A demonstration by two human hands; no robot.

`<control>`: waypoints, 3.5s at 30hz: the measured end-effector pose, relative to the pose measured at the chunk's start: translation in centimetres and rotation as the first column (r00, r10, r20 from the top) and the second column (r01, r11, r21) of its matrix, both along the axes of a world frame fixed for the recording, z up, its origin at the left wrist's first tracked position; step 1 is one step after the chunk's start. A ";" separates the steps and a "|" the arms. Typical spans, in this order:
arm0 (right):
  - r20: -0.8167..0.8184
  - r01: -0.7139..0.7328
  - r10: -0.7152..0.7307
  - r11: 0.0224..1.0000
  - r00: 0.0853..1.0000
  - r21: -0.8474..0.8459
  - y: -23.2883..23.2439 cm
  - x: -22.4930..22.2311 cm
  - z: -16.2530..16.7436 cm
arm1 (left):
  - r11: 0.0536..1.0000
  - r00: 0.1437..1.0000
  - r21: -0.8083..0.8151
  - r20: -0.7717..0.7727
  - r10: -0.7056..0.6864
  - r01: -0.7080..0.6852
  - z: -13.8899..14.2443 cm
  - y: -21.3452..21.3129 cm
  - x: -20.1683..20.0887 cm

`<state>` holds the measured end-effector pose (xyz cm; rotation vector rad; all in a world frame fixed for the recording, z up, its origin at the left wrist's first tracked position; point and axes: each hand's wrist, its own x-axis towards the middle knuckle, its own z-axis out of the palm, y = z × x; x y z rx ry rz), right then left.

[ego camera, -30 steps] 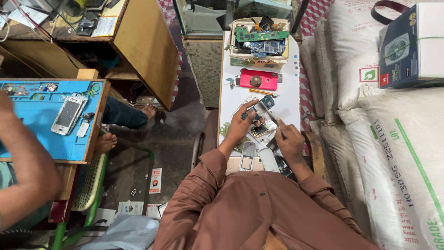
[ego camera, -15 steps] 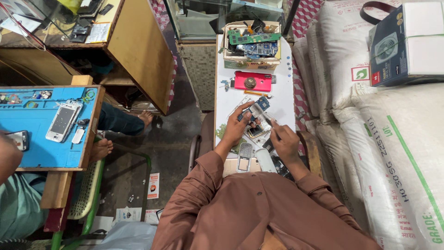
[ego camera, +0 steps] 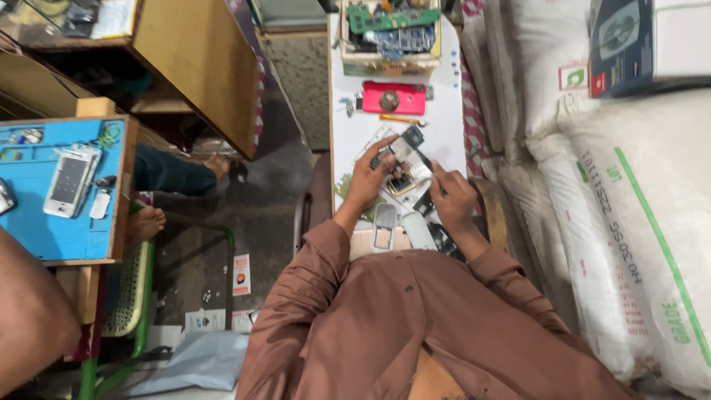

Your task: The person sits at a repair bench and works on a mobile phone, holding the device and using a small screwdriver-like tool to pry and work on its internal components. They turn the phone over, manipulate its parts, and handle other phone housings and components on the bench.

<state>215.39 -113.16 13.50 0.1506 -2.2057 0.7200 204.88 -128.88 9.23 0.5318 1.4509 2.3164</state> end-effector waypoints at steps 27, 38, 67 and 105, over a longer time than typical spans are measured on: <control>0.043 -0.038 0.039 0.999 0.998 -0.012 2.1 -1.6 -0.4 | 0.994 0.997 0.104 0.072 0.031 -0.039 -0.6 2.0 -1.5; -0.016 0.031 -0.030 0.997 0.999 0.065 0.6 4.6 1.1 | 0.997 0.997 0.058 0.073 0.038 -0.043 1.9 0.4 4.6; 0.084 -0.119 0.124 0.991 0.989 -0.065 -6.5 5.5 1.0 | 0.993 1.000 0.122 -0.028 -0.003 0.007 2.6 -6.6 5.3; 0.044 -0.054 0.056 0.997 0.997 -0.052 -7.9 7.1 1.1 | 0.994 1.000 0.111 -0.030 0.008 -0.004 0.8 -7.4 6.8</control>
